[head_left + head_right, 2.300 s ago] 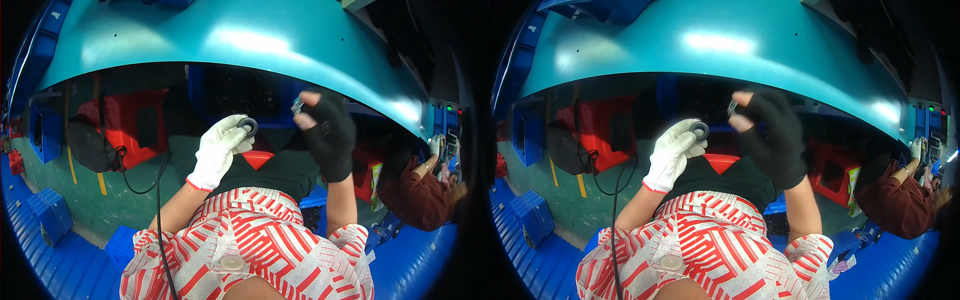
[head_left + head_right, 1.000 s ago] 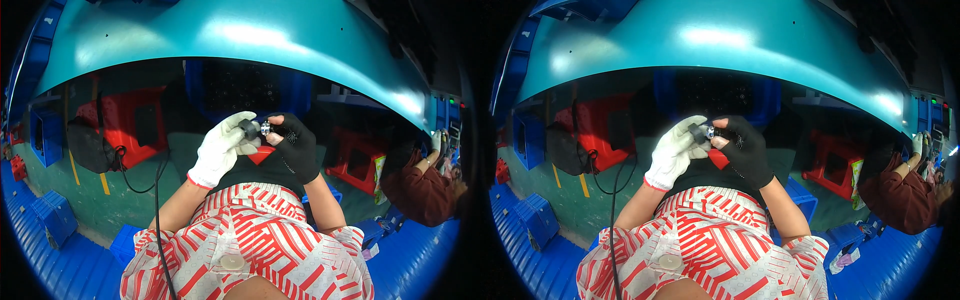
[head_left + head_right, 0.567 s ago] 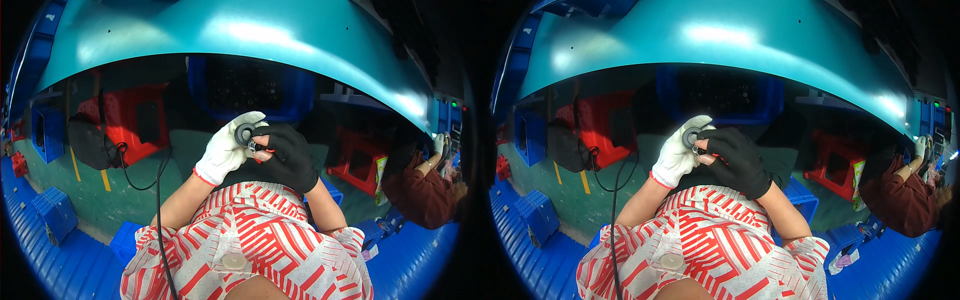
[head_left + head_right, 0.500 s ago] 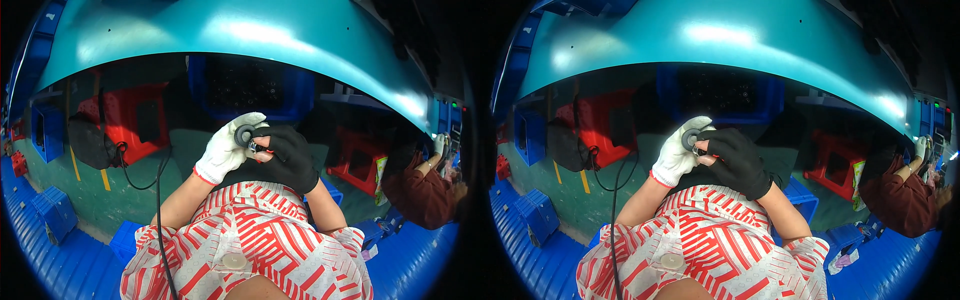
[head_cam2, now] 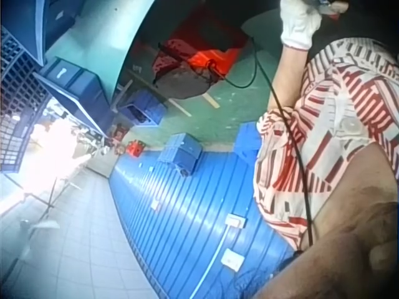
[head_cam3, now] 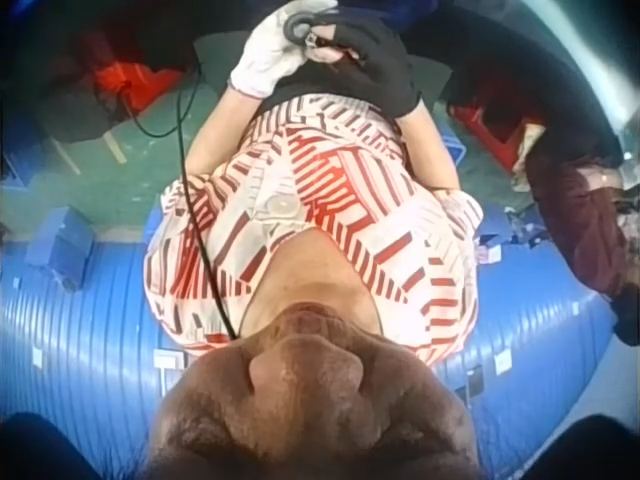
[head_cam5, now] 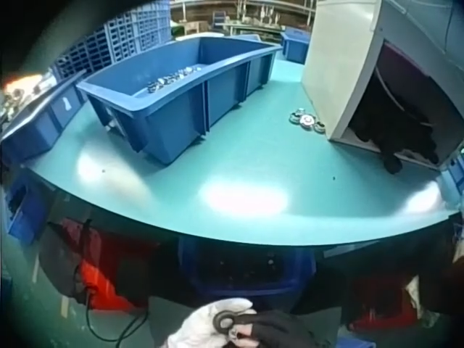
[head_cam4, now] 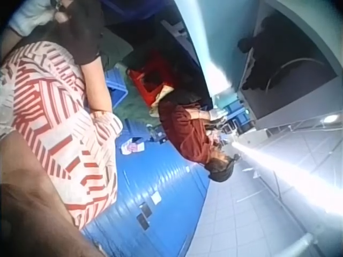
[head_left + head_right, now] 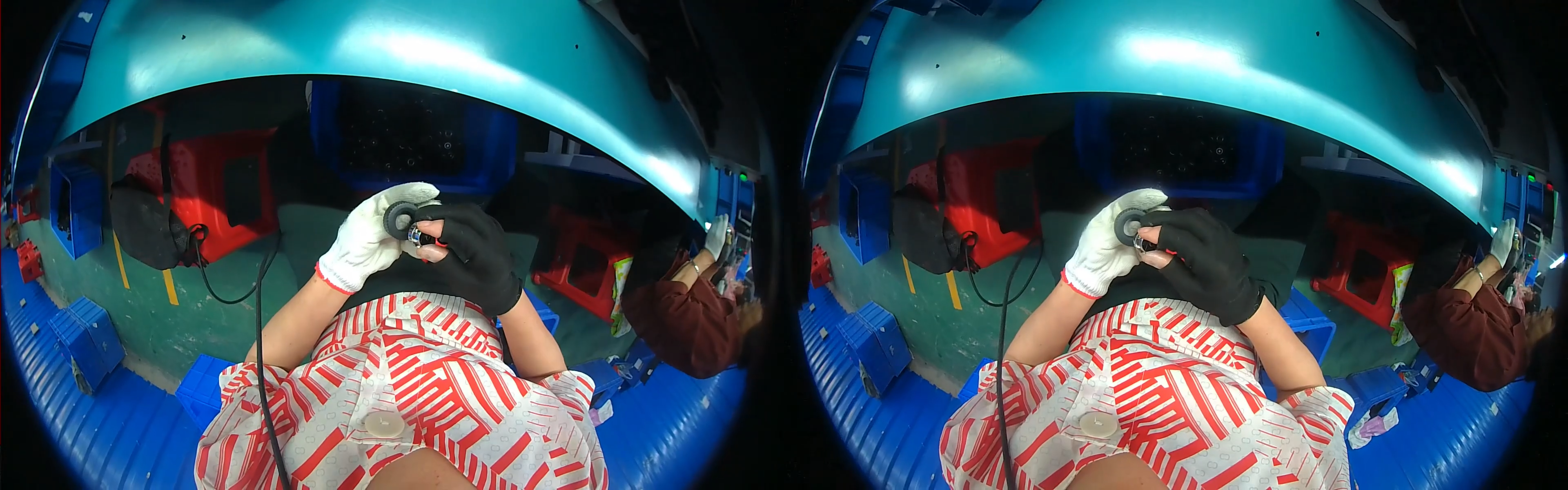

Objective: Assembling small metal components into circular black rubber parts at a factory workstation.

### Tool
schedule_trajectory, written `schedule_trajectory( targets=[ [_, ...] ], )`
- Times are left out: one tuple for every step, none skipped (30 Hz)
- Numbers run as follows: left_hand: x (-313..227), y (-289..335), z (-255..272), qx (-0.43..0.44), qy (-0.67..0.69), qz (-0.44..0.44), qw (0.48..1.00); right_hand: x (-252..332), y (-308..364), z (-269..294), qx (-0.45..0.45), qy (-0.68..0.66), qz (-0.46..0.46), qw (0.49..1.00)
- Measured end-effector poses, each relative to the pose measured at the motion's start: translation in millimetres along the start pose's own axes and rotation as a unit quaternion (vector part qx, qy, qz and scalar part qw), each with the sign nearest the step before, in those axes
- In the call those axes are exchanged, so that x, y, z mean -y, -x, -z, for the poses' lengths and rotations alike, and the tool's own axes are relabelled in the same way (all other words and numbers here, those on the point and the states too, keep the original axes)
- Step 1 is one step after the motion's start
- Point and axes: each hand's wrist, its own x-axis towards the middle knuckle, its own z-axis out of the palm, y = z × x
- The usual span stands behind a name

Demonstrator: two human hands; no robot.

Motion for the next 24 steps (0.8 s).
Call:
schedule_trajectory(
  targets=[
    [0.1,-0.2,0.4,0.005,0.012,0.004,1.0,0.3,0.0,0.0,0.0,-0.002,-0.004,1.0],
    [0.3,-0.1,0.5,0.005,0.013,0.003,1.0,0.6,0.1,0.0,0.002,-0.002,-0.004,1.0],
    [0.5,0.2,0.3,-0.004,0.001,0.0,1.0,1.0,0.2,0.0,0.004,-0.008,-0.007,1.0],
    [0.4,0.2,-0.4,-0.012,-0.012,-0.003,1.0,1.4,0.3,0.1,0.006,-0.013,-0.01,1.0],
    [0.3,-0.1,-1.9,-0.013,-0.011,-0.004,1.0,1.2,0.9,-0.1,0.007,-0.014,-0.009,1.0],
    [0.1,-0.7,-4.1,-0.034,-0.035,0.005,0.999,0.3,2.1,-0.4,0.006,-0.022,-0.013,1.0],
    [-0.5,-1.2,-4.9,-0.054,-0.058,0.015,0.997,-0.7,3.1,-0.9,0.005,-0.03,-0.017,0.999],
    [-1.1,-1.8,-3.0,-0.055,-0.058,0.014,0.997,-1.2,4.1,-1.4,0.006,-0.03,-0.016,0.999],
    [-1.5,-2.6,0.8,-0.053,-0.037,0.029,0.997,-1.4,5.3,-1.9,0.004,-0.041,-0.028,0.999],
    [-1.6,-2.7,4.3,-0.052,-0.016,0.042,0.998,-1.3,6.1,-1.9,0.003,-0.051,-0.039,0.998],
    [-1.6,-2.0,8.9,-0.053,-0.016,0.041,0.998,-1.2,6.5,-1.9,0.005,-0.052,-0.038,0.998],
    [-1.6,-0.9,14.0,-0.034,-0.004,0.049,0.998,-1.2,6.8,-1.8,-0.001,-0.064,-0.051,0.997],
    [-1.7,-0.7,16.6,-0.015,0.008,0.058,0.998,-1.2,7.3,-1.7,-0.007,-0.075,-0.065,0.995],
    [-1.3,-1.3,16.6,-0.016,0.009,0.058,0.998,-1.0,7.8,-0.8,-0.007,-0.075,-0.065,0.995],
    [-0.7,-2.2,15.7,-0.037,0.03,0.059,0.997,-0.6,8.1,0.7,-0.01,-0.073,-0.073,0.995],
    [-0.6,-3.1,15.3,-0.059,0.052,0.059,0.995,-0.6,8.3,1.8,-0.014,-0.071,-0.081,0.994],
    [-0.8,-3.6,18.7,-0.059,0.052,0.059,0.995,-1.1,8.8,2.0,-0.013,-0.071,-0.081,0.994],
    [-0.9,-3.9,24.9,-0.035,0.056,0.067,0.996,-1.8,9.4,2.0,-0.022,-0.078,-0.083,0.993],
    [-1.0,-4.1,27.7,-0.012,0.06,0.075,0.995,-2.6,10.0,1.8,-0.031,-0.085,-0.085,0.992],
    [-0.3,-4.3,28.0,-0.012,0.061,0.075,0.995,-3.6,10.6,1.8,-0.031,-0.085,-0.085,0.992],
    [0.5,-4.9,27.6,-0.027,0.049,0.073,0.996,-4.7,11.2,1.8,-0.029,-0.078,-0.085,0.993],
    [1.1,-5.3,27.1,-0.041,0.037,0.071,0.996,-5.7,11.5,1.8,-0.027,-0.072,-0.085,0.993],
    [0.6,-5.2,26.0,-0.041,0.037,0.072,0.996,-6.5,11.6,1.2,-0.027,-0.072,-0.086,0.993],
    [-0.4,-4.6,24.1,-0.04,0.041,0.078,0.995,-6.9,11.4,0.1,-0.029,-0.079,-0.09,0.992]
  ],
)
